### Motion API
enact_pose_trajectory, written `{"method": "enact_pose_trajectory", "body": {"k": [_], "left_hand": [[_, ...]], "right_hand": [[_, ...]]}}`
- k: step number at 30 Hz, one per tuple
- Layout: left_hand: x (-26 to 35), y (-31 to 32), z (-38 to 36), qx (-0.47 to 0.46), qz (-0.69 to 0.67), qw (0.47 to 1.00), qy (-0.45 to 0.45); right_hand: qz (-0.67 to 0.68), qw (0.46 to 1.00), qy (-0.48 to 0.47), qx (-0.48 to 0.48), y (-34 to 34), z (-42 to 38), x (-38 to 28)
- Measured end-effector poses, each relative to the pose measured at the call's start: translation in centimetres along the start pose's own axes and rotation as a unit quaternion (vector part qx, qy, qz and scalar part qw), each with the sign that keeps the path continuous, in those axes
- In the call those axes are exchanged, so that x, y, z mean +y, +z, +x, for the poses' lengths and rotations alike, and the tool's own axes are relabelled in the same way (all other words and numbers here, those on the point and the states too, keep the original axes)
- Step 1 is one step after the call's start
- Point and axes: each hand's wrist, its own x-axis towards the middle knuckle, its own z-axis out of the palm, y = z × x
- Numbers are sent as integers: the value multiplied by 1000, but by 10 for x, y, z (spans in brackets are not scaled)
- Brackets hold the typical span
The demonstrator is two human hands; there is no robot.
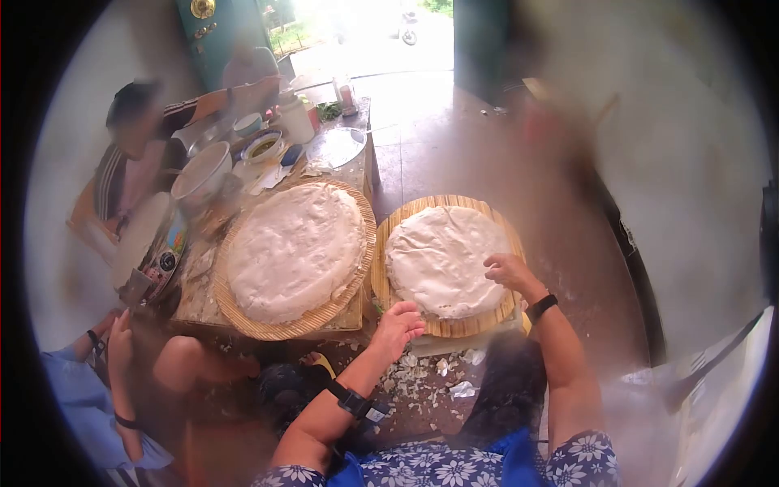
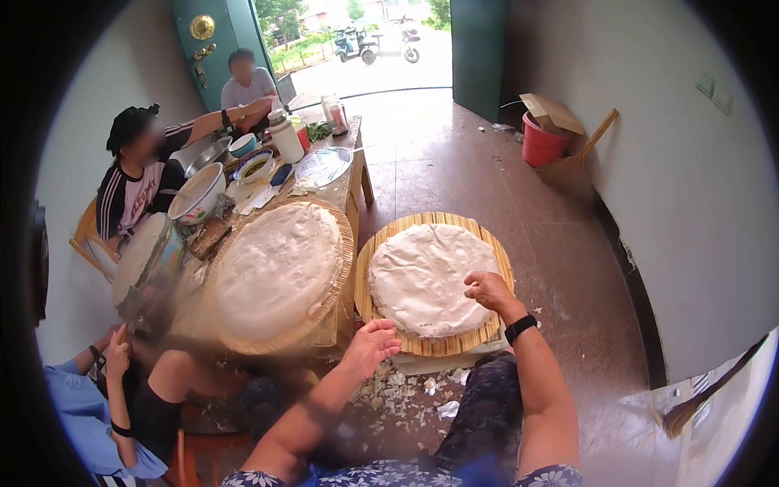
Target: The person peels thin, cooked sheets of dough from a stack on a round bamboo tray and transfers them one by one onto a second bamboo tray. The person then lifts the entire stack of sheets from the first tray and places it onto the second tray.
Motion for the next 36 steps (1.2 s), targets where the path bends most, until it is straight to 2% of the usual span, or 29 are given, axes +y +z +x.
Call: {"method": "enact_pose_trajectory", "body": {"k": [4,6,8,11,14,21,25,29,36], "left_hand": [[39,13,-38,-32,-3,997,71],[60,10,-53,-49,-45,991,118],[76,-4,-59,-66,-82,979,176],[96,-25,-67,-21,-99,967,233],[112,-51,-73,50,-44,952,300],[149,-111,-93,186,-33,895,404],[159,-146,-104,251,-70,869,420],[161,-172,-105,301,-86,847,429],[160,-189,-110,345,-87,851,386]], "right_hand": [[68,997,-16,-20,7,-6,-50],[125,991,-4,-44,13,-10,-77],[122,991,-21,-55,22,-12,-104],[150,984,-49,-82,40,-11,-135],[187,975,-63,-100,58,-11,-166],[205,972,-75,-84,96,5,-203],[229,967,-88,-64,104,12,-212],[274,960,-33,-41,110,17,-222],[340,937,19,-78,117,25,-237]]}}
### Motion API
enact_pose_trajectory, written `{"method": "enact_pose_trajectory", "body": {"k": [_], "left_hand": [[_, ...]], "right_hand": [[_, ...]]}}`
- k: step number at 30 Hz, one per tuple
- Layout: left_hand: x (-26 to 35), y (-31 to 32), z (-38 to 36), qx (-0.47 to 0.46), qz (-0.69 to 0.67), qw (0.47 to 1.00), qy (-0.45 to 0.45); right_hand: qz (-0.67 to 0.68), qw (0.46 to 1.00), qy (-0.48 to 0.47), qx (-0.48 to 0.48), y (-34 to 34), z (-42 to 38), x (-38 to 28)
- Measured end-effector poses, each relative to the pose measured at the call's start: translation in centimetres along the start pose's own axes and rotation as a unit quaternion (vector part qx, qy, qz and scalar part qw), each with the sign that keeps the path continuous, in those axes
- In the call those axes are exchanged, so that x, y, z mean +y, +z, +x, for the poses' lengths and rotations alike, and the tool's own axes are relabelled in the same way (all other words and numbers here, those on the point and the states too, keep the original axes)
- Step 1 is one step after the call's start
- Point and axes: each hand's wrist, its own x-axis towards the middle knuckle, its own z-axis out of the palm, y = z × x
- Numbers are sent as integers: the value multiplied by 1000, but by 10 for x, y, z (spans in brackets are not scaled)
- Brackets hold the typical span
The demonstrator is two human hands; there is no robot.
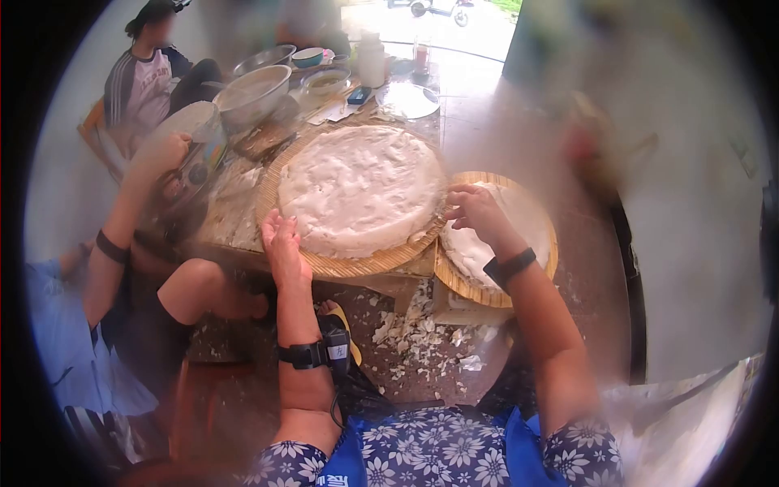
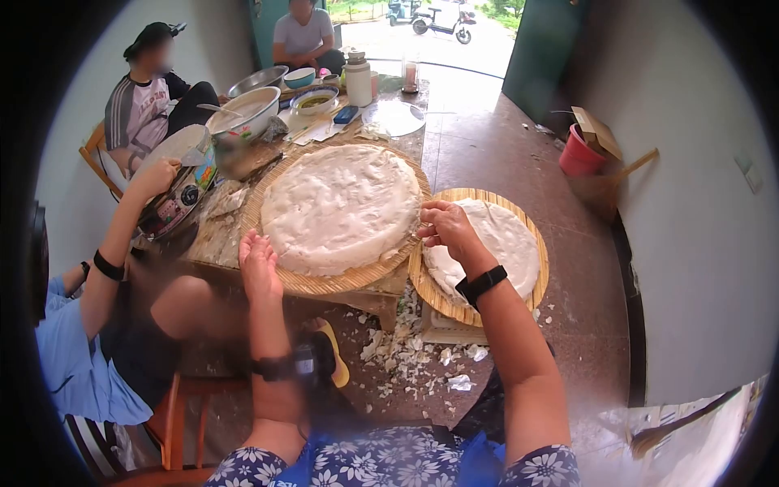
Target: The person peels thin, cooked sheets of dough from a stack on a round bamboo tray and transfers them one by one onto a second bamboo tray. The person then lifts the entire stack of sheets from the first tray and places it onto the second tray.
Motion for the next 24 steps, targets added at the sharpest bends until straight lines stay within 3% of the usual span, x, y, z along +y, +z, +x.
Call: {"method": "enact_pose_trajectory", "body": {"k": [13,16,20,24], "left_hand": [[-4,-14,11,8,-74,996,-42],[1,-17,12,17,-110,993,-49],[4,-21,16,19,-162,985,-57],[-1,-28,25,12,-198,976,-89]], "right_hand": [[79,996,18,-29,12,14,1],[45,997,18,-54,5,23,11],[5,1000,22,17,27,-1,-9],[92,991,44,-82,3,37,19]]}}
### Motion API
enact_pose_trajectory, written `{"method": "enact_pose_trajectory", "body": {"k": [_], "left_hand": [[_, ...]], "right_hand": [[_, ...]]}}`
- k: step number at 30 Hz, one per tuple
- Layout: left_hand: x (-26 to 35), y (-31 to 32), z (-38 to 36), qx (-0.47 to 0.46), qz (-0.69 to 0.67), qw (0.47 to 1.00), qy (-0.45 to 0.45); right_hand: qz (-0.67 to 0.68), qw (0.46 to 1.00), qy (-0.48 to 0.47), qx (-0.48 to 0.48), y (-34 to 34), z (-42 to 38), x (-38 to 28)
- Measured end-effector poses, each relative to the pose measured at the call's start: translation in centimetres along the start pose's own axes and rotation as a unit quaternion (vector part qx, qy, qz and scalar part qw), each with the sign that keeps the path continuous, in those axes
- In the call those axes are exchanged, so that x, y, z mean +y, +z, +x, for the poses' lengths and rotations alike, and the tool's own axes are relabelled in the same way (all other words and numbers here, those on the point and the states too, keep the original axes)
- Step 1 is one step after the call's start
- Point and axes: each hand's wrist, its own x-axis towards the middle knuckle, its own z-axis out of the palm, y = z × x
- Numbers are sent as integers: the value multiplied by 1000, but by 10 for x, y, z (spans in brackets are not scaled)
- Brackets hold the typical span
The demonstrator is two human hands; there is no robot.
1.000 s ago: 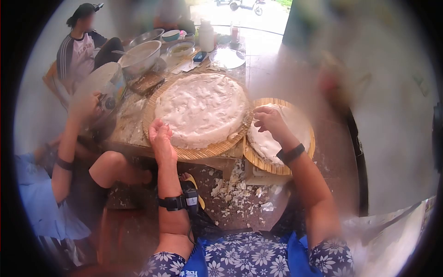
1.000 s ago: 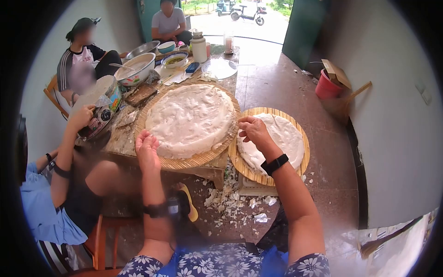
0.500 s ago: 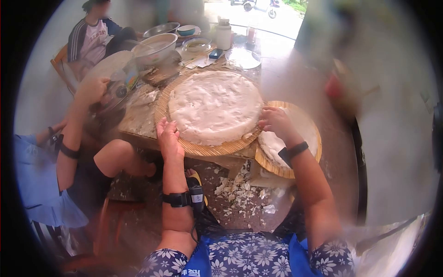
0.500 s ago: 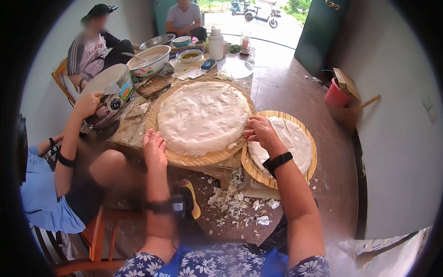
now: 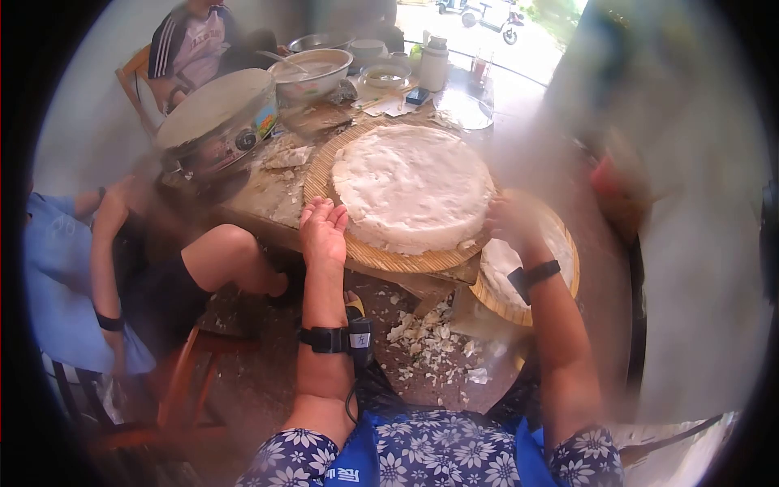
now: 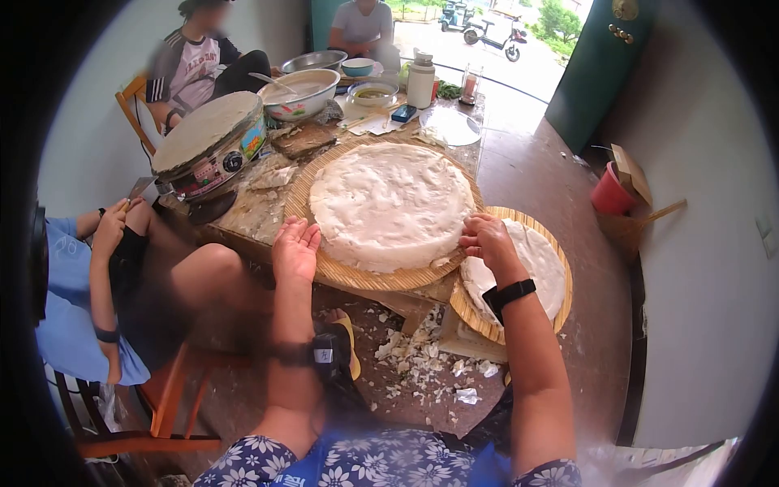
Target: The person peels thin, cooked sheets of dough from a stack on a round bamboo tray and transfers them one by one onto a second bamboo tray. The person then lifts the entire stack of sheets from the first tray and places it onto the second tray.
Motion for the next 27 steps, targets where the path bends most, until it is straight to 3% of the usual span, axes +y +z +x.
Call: {"method": "enact_pose_trajectory", "body": {"k": [6,10,13,16,23,27], "left_hand": [[5,-1,6,-11,34,999,-27],[11,0,11,-37,26,997,-63],[15,7,13,-23,234,972,-6],[12,15,8,-28,320,946,51],[0,14,16,-64,312,948,29],[5,11,15,-1,305,948,91]], "right_hand": [[-111,992,-58,22,-5,9,12],[-77,996,-40,24,-6,5,12],[-46,998,-13,52,1,2,7],[-36,998,-10,59,1,2,7],[-60,997,-35,45,1,-8,8],[-80,994,-38,66,3,-10,9]]}}
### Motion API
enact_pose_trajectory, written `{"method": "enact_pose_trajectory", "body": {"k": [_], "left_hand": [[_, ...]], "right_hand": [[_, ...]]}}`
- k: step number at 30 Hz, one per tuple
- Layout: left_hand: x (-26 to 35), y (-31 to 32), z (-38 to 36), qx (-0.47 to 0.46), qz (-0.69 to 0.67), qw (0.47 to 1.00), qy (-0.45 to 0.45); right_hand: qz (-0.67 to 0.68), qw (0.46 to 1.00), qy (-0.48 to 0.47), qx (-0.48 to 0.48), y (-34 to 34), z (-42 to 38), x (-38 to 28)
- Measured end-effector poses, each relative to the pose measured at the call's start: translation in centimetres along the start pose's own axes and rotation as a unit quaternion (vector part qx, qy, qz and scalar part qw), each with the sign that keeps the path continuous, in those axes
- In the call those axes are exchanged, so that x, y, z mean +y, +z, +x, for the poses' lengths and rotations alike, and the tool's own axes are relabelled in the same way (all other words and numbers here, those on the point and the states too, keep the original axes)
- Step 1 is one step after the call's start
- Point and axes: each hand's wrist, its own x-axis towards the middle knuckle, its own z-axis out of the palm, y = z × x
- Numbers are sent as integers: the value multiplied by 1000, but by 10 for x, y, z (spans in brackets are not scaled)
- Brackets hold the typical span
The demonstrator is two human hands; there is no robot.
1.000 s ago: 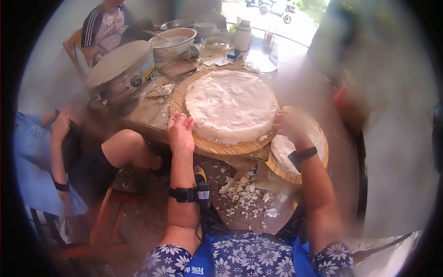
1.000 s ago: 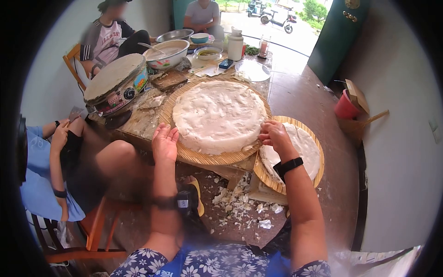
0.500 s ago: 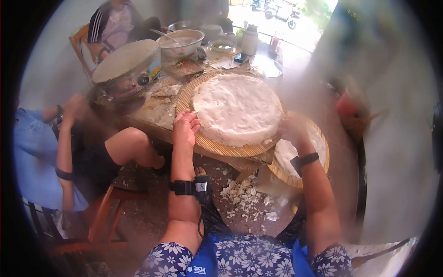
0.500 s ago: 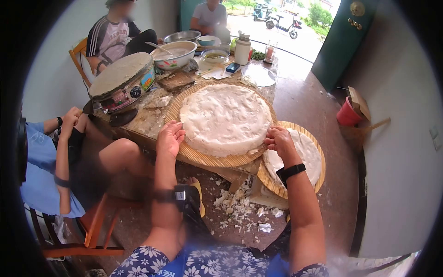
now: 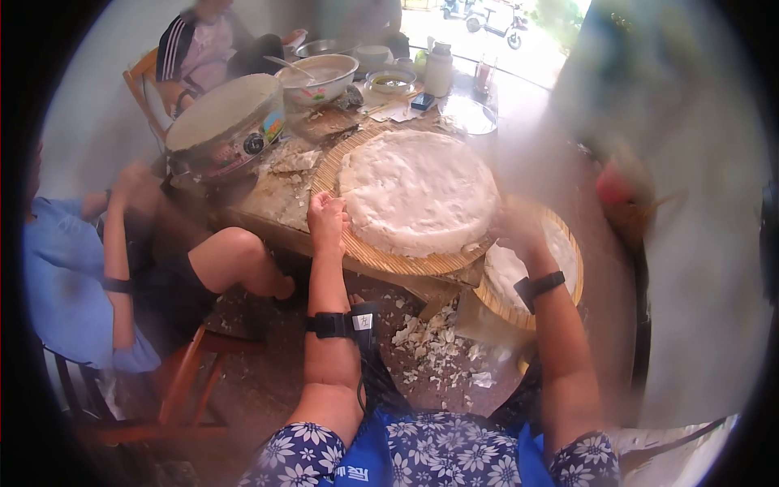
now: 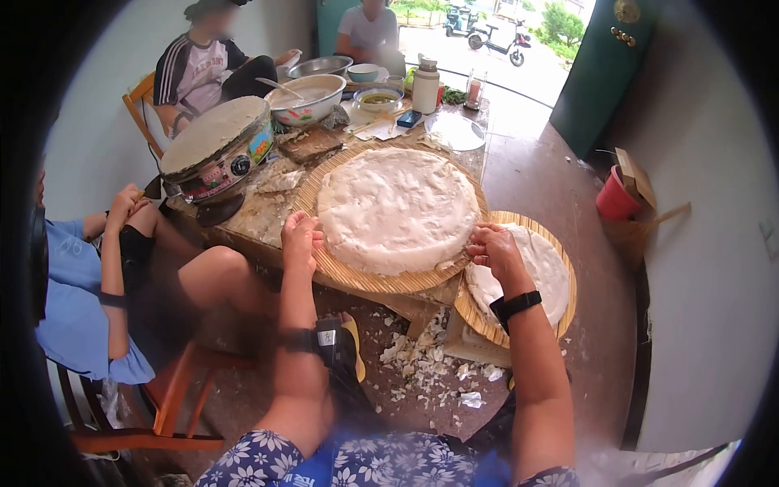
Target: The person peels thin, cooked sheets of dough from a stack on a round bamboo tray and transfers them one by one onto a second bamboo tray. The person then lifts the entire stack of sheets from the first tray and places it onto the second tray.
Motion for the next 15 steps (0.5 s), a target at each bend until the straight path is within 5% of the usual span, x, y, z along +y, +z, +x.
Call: {"method": "enact_pose_trajectory", "body": {"k": [8,15], "left_hand": [[1,-4,-2,-41,55,996,-52],[4,4,-10,-14,207,978,4]], "right_hand": [[-60,997,-53,-16,-6,7,10],[21,1000,-15,16,9,-17,-10]]}}
